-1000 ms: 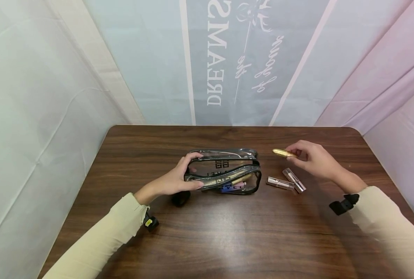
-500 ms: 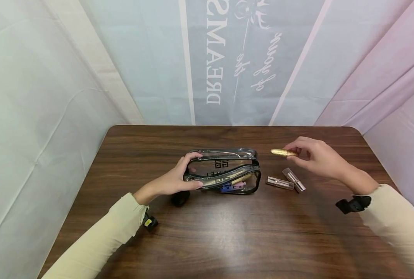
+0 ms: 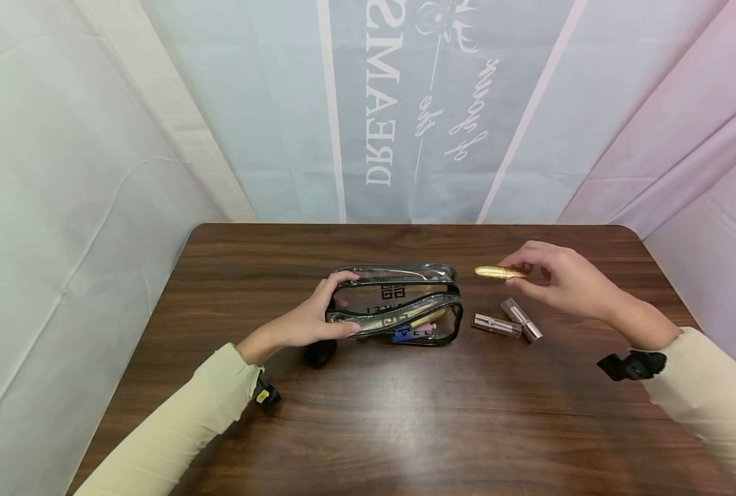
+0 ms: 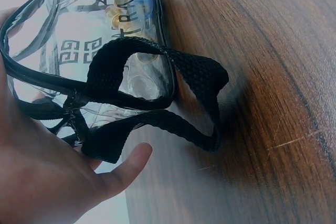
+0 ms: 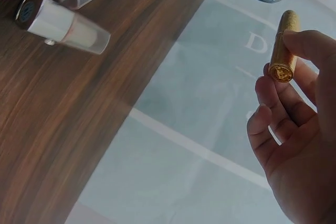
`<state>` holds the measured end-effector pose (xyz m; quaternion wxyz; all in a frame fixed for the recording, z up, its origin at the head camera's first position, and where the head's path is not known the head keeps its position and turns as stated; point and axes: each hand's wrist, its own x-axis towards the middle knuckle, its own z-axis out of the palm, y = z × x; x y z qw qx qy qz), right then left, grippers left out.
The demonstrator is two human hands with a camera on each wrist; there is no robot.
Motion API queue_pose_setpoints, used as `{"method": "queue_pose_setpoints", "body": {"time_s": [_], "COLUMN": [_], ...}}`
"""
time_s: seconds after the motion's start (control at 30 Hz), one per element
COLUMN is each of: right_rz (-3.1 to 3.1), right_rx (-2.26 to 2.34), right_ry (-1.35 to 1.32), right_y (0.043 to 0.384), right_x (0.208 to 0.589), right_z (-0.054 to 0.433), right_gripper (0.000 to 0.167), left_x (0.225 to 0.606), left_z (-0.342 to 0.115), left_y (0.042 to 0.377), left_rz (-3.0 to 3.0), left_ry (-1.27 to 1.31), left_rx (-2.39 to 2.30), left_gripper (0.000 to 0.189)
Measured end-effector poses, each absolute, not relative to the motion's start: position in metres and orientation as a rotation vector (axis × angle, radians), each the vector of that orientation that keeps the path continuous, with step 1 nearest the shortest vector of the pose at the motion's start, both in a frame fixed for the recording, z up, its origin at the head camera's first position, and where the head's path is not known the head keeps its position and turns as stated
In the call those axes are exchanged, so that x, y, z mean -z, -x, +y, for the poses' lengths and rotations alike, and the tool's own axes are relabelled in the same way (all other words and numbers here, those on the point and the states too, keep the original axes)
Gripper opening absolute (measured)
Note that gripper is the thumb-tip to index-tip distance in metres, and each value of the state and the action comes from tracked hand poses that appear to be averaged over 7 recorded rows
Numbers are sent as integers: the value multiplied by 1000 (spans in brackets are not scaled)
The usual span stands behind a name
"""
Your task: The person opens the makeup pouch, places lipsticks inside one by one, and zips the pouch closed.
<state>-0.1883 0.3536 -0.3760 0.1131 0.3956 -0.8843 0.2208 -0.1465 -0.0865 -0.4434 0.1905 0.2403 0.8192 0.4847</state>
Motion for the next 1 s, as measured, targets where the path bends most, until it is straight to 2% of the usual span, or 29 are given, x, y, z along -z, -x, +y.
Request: {"method": "queue_pose_setpoints", "body": {"time_s": [1.0], "right_rz": [-2596], "right_rx": [-644], "right_ry": [-1403], "right_y": [196], "right_x": [364], "right_z": [291], "right_gripper": [30], "left_x": [437], "left_z": [-82], "left_y": [147], "left_rz": [2288], "left_ry": [-639], "left_rx": [-1387], "left_gripper": [79]}}
